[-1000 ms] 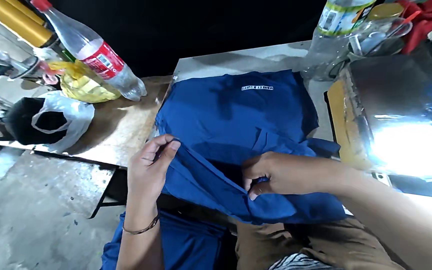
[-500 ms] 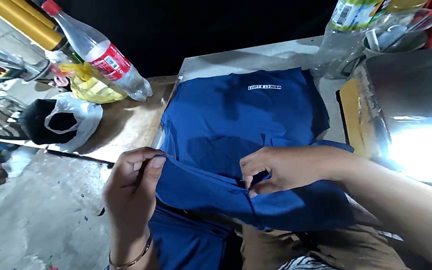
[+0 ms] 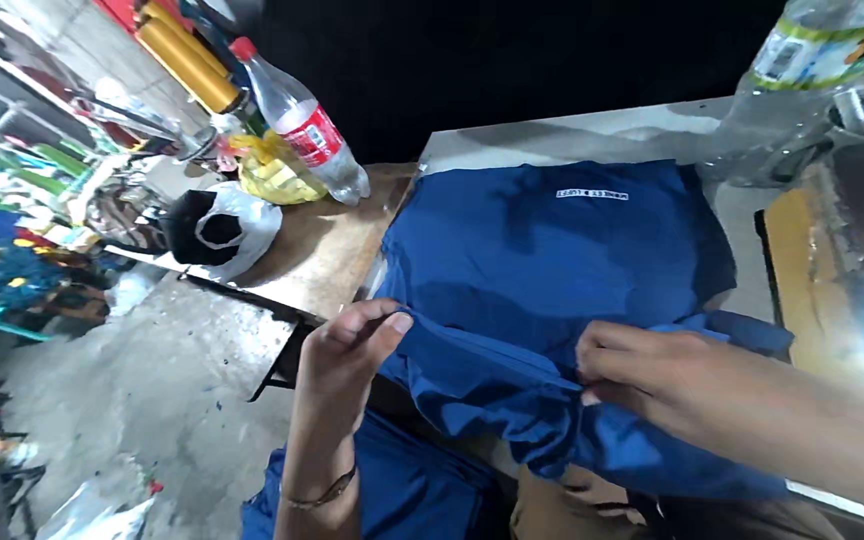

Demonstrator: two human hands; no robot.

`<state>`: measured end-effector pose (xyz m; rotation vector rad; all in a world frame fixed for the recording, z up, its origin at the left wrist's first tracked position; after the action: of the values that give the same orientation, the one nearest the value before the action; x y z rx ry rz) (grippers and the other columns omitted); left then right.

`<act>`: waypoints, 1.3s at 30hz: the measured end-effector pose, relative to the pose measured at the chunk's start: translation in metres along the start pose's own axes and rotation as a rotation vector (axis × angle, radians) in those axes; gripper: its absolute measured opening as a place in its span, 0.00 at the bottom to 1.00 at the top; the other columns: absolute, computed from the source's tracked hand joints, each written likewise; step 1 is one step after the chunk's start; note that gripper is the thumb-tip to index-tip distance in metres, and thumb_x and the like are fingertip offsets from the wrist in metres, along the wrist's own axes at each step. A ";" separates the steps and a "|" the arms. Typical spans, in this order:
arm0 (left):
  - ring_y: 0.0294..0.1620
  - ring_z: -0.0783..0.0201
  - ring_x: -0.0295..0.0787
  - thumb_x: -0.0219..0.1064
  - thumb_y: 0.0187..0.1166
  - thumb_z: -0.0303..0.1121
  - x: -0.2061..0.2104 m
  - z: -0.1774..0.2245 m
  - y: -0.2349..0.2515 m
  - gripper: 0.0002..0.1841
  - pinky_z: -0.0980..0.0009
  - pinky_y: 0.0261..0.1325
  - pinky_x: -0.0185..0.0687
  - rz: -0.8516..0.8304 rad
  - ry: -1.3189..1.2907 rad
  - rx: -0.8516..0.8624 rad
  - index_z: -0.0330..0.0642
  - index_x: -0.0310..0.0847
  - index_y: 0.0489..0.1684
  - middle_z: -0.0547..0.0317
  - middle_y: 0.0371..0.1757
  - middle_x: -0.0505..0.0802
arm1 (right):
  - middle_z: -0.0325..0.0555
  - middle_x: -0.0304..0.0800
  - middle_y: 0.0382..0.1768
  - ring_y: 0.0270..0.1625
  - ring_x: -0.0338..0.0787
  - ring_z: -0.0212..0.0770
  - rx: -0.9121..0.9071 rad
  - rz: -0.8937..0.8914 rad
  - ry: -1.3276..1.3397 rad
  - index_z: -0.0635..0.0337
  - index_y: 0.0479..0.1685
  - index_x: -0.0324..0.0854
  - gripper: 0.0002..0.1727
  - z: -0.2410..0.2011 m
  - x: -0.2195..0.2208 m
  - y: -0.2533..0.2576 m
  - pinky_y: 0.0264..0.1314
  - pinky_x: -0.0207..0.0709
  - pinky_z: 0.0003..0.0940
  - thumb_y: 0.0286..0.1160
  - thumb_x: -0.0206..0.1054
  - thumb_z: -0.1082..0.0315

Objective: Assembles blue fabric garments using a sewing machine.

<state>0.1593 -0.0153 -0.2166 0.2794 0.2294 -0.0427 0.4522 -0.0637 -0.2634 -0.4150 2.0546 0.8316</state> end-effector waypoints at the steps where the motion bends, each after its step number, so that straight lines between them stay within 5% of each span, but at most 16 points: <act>1: 0.36 0.77 0.90 0.73 0.76 0.32 0.000 0.001 -0.001 0.06 0.79 0.42 0.87 -0.013 -0.048 0.006 0.50 0.93 0.45 0.69 0.38 0.95 | 0.25 0.85 0.38 0.33 0.84 0.20 -0.018 0.031 0.050 0.41 0.36 0.87 0.11 -0.005 -0.006 -0.003 0.30 0.80 0.19 0.80 0.61 0.53; 3: 0.37 0.77 0.89 0.74 0.76 0.35 -0.001 0.005 -0.005 0.06 0.80 0.43 0.86 -0.014 -0.106 0.009 0.51 0.94 0.44 0.69 0.38 0.94 | 0.28 0.88 0.41 0.40 0.85 0.21 -0.015 0.007 0.133 0.43 0.37 0.88 0.12 -0.020 -0.022 -0.009 0.37 0.80 0.17 0.83 0.62 0.53; 6: 0.37 0.77 0.89 0.74 0.74 0.34 0.004 0.016 -0.014 0.05 0.79 0.42 0.86 0.046 -0.188 0.012 0.51 0.95 0.41 0.68 0.38 0.95 | 0.53 0.93 0.45 0.46 0.92 0.44 0.064 -0.167 0.284 0.64 0.41 0.89 0.13 -0.057 -0.062 -0.013 0.49 0.86 0.40 0.84 0.66 0.63; 12: 0.36 0.73 0.93 0.77 0.72 0.36 0.035 0.026 -0.026 0.05 0.77 0.43 0.90 0.048 -0.525 0.044 0.48 0.96 0.38 0.61 0.36 0.97 | 0.60 0.93 0.44 0.47 0.93 0.49 0.231 -0.176 0.214 0.72 0.41 0.90 0.11 -0.092 -0.116 -0.028 0.53 0.85 0.41 0.80 0.66 0.71; 16: 0.41 0.72 0.95 0.76 0.73 0.37 0.058 0.037 -0.032 0.05 0.76 0.49 0.90 0.047 -0.623 0.093 0.51 0.96 0.40 0.62 0.39 0.97 | 0.49 0.95 0.45 0.46 0.93 0.37 0.331 -0.013 0.017 0.64 0.41 0.93 0.12 -0.099 -0.133 -0.055 0.50 0.86 0.32 0.80 0.68 0.65; 21: 0.44 0.77 0.93 0.74 0.75 0.42 0.085 0.056 -0.039 0.07 0.77 0.52 0.90 -0.021 -0.593 0.235 0.59 0.93 0.46 0.73 0.43 0.95 | 0.15 0.87 0.37 0.39 0.83 0.11 0.289 0.298 -0.286 0.37 0.33 0.90 0.10 -0.094 -0.148 -0.092 0.37 0.78 0.09 0.76 0.67 0.48; 25: 0.43 0.77 0.93 0.77 0.72 0.40 0.094 0.066 -0.044 0.06 0.77 0.51 0.90 -0.090 -0.560 0.232 0.57 0.93 0.43 0.72 0.41 0.95 | 0.13 0.84 0.34 0.38 0.81 0.10 0.341 0.353 -0.291 0.33 0.33 0.90 0.09 -0.101 -0.155 -0.117 0.37 0.76 0.09 0.76 0.68 0.48; 29: 0.41 0.76 0.93 0.79 0.69 0.37 0.103 0.065 -0.053 0.06 0.75 0.50 0.91 -0.127 -0.534 0.130 0.57 0.94 0.40 0.72 0.39 0.96 | 0.13 0.83 0.30 0.31 0.81 0.09 0.446 0.394 -0.304 0.36 0.26 0.86 0.04 -0.103 -0.158 -0.130 0.29 0.76 0.09 0.65 0.71 0.54; 32: 0.38 0.72 0.93 0.77 0.68 0.30 0.112 0.057 -0.063 0.04 0.72 0.50 0.91 -0.097 -0.589 -0.032 0.50 0.95 0.36 0.67 0.36 0.95 | 0.15 0.81 0.25 0.26 0.80 0.13 0.569 0.358 -0.359 0.38 0.35 0.82 0.07 -0.093 -0.152 -0.138 0.24 0.76 0.16 0.65 0.69 0.50; 34: 0.37 0.70 0.93 0.72 0.69 0.24 0.117 0.053 -0.071 0.06 0.71 0.49 0.91 -0.062 -0.618 -0.146 0.46 0.93 0.35 0.64 0.35 0.95 | 0.25 0.82 0.24 0.24 0.83 0.26 0.613 0.244 -0.381 0.48 0.47 0.85 0.14 -0.086 -0.148 -0.142 0.24 0.79 0.30 0.71 0.68 0.51; 37: 0.38 0.69 0.92 0.71 0.70 0.21 0.126 0.048 -0.086 0.06 0.71 0.50 0.90 -0.043 -0.700 -0.239 0.42 0.93 0.36 0.60 0.36 0.95 | 0.45 0.85 0.24 0.28 0.87 0.48 0.690 0.015 -0.323 0.58 0.37 0.89 0.12 -0.085 -0.143 -0.145 0.31 0.80 0.53 0.79 0.68 0.59; 39: 0.38 0.70 0.91 0.67 0.75 0.23 0.131 0.046 -0.097 0.06 0.71 0.51 0.89 0.008 -0.749 -0.256 0.42 0.91 0.39 0.60 0.36 0.94 | 0.51 0.91 0.31 0.34 0.91 0.51 0.652 -0.130 -0.162 0.61 0.41 0.91 0.13 -0.100 -0.146 -0.141 0.37 0.82 0.55 0.82 0.67 0.60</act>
<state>0.2894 -0.1228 -0.2296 -0.0036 -0.5086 -0.1059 0.5559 -0.2370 -0.1601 -0.1085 1.9870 0.0865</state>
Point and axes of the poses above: each hand's wrist, its own y-axis towards the middle knuckle, its own x-axis out of the palm, z = x × y, the point moved 4 cm from there along y, towards the middle knuckle
